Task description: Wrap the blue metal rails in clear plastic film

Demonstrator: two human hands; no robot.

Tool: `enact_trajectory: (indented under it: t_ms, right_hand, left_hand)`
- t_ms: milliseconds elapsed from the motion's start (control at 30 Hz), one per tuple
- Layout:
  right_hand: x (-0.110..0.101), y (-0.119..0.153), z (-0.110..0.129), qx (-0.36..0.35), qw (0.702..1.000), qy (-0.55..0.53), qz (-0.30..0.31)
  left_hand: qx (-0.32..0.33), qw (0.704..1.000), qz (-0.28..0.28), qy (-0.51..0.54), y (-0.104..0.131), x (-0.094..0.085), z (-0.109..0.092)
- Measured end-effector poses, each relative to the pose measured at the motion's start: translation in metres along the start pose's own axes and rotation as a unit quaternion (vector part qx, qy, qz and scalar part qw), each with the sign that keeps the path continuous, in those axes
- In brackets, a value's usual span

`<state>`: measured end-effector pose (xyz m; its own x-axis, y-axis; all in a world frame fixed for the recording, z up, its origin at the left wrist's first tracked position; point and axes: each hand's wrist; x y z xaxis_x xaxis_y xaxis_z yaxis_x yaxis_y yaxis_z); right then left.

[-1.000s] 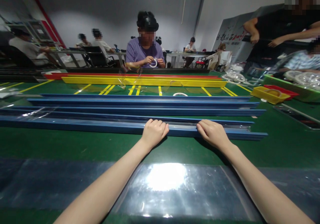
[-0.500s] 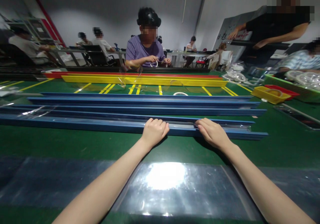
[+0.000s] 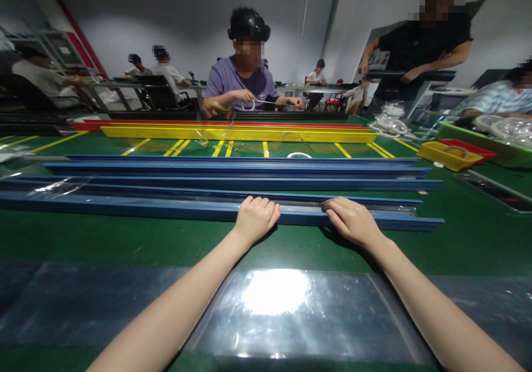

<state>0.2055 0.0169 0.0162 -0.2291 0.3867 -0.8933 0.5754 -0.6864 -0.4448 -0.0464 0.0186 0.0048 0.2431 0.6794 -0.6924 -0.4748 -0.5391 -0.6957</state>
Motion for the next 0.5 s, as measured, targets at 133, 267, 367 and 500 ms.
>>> enact_trajectory:
  t_ms: [133, 267, 367, 500]
  right_hand:
    - [-0.0017, -0.0010, 0.0007, -0.014, 1.000, 0.001, 0.000]
    - [-0.0022, -0.0020, 0.0014, -0.018, 1.000, 0.002, 0.010]
    - [-0.0009, -0.0014, 0.0010, -0.025, 1.000, -0.003, 0.003]
    - [0.0020, 0.0002, -0.0005, -0.010, 0.999, 0.004, -0.033]
  left_hand:
    - [0.000, 1.000, -0.001, 0.001, -0.0002, -0.0004, 0.0001]
    - [0.000, 1.000, -0.002, 0.002, 0.0001, 0.0000, 0.0000]
    - [0.000, 1.000, -0.004, 0.000, 0.0003, 0.0006, -0.0001]
    - [0.002, 1.000, -0.015, -0.002, 0.0005, 0.0006, 0.0000]
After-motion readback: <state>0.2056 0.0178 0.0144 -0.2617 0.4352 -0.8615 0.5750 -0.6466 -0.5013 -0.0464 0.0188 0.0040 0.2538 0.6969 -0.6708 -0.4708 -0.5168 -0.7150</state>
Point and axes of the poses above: each hand's wrist, its own y-axis away from the middle knuckle, its own x-axis out of the palm, z = x × y, and after that the axes turned 1 degree about y, right-handed
